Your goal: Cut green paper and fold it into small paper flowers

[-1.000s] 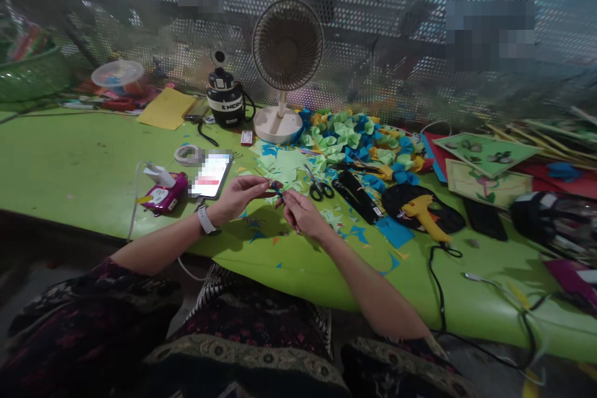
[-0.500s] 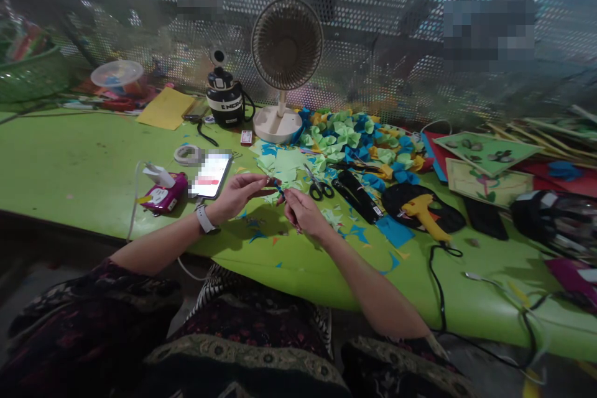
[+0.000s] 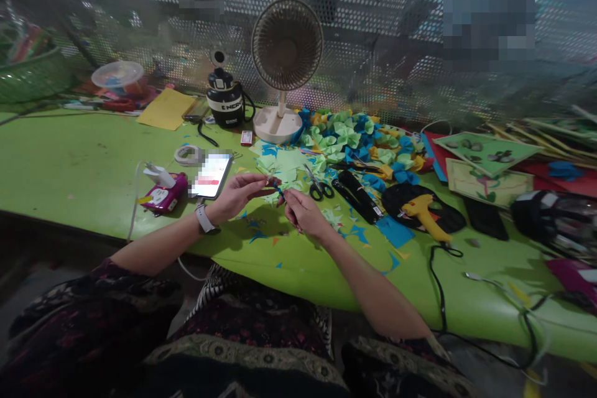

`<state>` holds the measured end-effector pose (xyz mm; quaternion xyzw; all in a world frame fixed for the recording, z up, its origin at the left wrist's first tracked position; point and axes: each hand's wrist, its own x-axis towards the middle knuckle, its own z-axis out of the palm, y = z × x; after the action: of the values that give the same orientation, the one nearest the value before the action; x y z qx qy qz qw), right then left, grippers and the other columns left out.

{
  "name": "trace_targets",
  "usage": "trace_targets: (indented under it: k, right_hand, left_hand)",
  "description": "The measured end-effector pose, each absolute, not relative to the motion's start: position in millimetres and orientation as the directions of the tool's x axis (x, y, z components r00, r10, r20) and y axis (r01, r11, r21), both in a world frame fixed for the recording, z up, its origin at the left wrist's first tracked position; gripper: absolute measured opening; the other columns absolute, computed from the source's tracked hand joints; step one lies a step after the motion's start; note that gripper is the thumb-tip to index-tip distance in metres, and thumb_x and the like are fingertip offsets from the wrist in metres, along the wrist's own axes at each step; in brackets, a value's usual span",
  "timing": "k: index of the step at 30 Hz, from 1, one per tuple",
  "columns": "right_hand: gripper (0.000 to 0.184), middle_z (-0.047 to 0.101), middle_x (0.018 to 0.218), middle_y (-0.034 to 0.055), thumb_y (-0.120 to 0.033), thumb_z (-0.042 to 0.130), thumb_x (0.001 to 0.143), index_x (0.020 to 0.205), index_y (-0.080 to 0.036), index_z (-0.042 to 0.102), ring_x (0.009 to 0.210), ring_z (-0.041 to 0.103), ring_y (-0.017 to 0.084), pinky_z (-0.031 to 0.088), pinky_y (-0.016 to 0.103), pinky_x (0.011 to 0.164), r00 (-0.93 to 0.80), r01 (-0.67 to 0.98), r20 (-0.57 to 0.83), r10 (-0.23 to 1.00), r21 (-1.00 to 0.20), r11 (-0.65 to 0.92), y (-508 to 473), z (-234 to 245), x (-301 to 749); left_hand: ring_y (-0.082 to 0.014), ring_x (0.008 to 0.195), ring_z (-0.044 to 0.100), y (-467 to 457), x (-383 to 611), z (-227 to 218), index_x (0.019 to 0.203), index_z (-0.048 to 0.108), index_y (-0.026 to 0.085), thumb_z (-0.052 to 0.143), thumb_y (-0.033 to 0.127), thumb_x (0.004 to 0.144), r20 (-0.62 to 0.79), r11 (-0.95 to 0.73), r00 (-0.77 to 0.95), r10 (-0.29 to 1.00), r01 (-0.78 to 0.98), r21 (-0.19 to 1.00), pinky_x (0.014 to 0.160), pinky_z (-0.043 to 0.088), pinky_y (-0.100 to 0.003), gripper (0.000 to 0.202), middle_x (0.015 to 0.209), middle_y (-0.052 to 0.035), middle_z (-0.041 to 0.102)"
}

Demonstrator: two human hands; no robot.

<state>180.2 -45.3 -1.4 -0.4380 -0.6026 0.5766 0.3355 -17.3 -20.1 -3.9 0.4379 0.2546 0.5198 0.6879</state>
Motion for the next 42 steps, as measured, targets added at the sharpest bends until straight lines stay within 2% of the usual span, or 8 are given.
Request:
trace_targets:
  k: [11,17,21,23,26,31,36,42]
  right_hand:
    - [0.044,0.044,0.044,-0.0102,-0.064,0.048,0.090,0.086,-0.020,0.054,0.030,0.030,0.006,0.023,0.019,0.030,-0.402,0.166,-0.113,0.908,-0.985,-0.049,-47.8,3.0,178.5]
    - [0.045,0.044,0.045,-0.0105,-0.065,0.050,0.088,0.085,-0.021,0.053,0.030,0.030,0.006,0.024,0.019,0.029,-0.428,0.151,-0.139,0.893,-0.985,-0.081,-50.0,5.4,177.6]
    - [0.046,0.048,0.048,-0.0086,-0.067,0.047,0.089,0.085,-0.021,0.052,0.031,0.036,0.007,0.028,0.020,0.031,-0.461,0.160,-0.164,0.872,-0.982,-0.100,-48.7,2.5,176.5]
    - [0.046,0.054,0.055,-0.0068,-0.067,0.051,0.086,0.089,-0.022,0.051,0.035,0.041,0.008,0.031,0.021,0.033,-0.422,0.159,-0.116,0.899,-0.986,-0.052,-48.0,-1.3,175.4]
    - [0.041,0.057,0.065,-0.0046,-0.062,0.057,0.086,0.097,-0.022,0.053,0.042,0.046,0.009,0.036,0.023,0.040,-0.326,0.228,0.033,0.945,-0.967,0.113,-48.3,-6.6,174.1]
    - [0.031,0.056,0.064,-0.0015,-0.049,0.048,0.095,0.099,-0.021,0.058,0.055,0.052,0.015,0.039,0.028,0.054,-0.253,0.474,0.249,0.935,-0.811,0.344,-49.1,-7.7,175.3]
    - [0.030,0.052,0.062,-0.0018,-0.047,0.040,0.098,0.093,-0.021,0.056,0.057,0.051,0.016,0.038,0.029,0.059,-0.249,0.528,0.285,0.926,-0.761,0.376,-48.4,-5.7,176.8]
    - [0.036,0.048,0.059,-0.0029,-0.051,0.036,0.100,0.079,-0.024,0.047,0.056,0.048,0.015,0.037,0.029,0.059,-0.269,0.518,0.251,0.930,-0.776,0.359,-49.8,-1.1,177.0]
  left_hand:
    - [-0.0245,0.103,0.072,-21.4,-17.4,-3.1,0.092,0.079,0.019,0.084,0.040,0.072,0.129,0.069,0.378,0.917,-0.467,0.881,0.101,0.053,-0.045,0.029,0.100,-0.0097,0.078]
    - [-0.0197,0.092,0.074,-19.3,-16.3,-6.7,0.088,0.079,0.018,0.085,0.039,0.072,0.109,0.055,0.358,0.928,-0.419,0.906,0.093,0.058,-0.038,0.027,0.095,-0.0082,0.078]
    - [-0.0191,0.087,0.074,-20.8,-15.1,-4.1,0.083,0.078,0.016,0.085,0.041,0.070,0.099,0.056,0.349,0.932,-0.408,0.911,0.092,0.058,-0.038,0.029,0.089,-0.0080,0.078]
    - [-0.0190,0.087,0.074,-22.1,-14.6,-2.1,0.083,0.077,0.015,0.085,0.041,0.071,0.092,0.057,0.338,0.937,-0.406,0.912,0.093,0.058,-0.040,0.029,0.088,-0.0081,0.078]
    - [-0.0187,0.085,0.074,-23.2,-14.2,-0.7,0.082,0.077,0.015,0.084,0.040,0.072,0.075,0.062,0.315,0.946,-0.403,0.913,0.094,0.057,-0.041,0.028,0.088,-0.0078,0.078]
    - [-0.0196,0.088,0.074,-21.2,-13.4,-4.8,0.083,0.077,0.014,0.086,0.039,0.069,0.031,0.110,0.321,0.947,-0.414,0.904,0.097,0.055,-0.041,0.030,0.090,-0.0076,0.078]
    - [-0.0202,0.091,0.074,-18.4,-13.0,-9.3,0.088,0.078,0.015,0.089,0.035,0.066,0.031,0.124,0.325,0.945,-0.443,0.888,0.099,0.055,-0.042,0.031,0.095,-0.0081,0.078]
    - [-0.0215,0.092,0.074,-19.6,-12.6,-7.3,0.086,0.079,0.015,0.088,0.035,0.066,0.035,0.121,0.325,0.945,-0.446,0.887,0.099,0.055,-0.045,0.029,0.093,-0.0085,0.078]
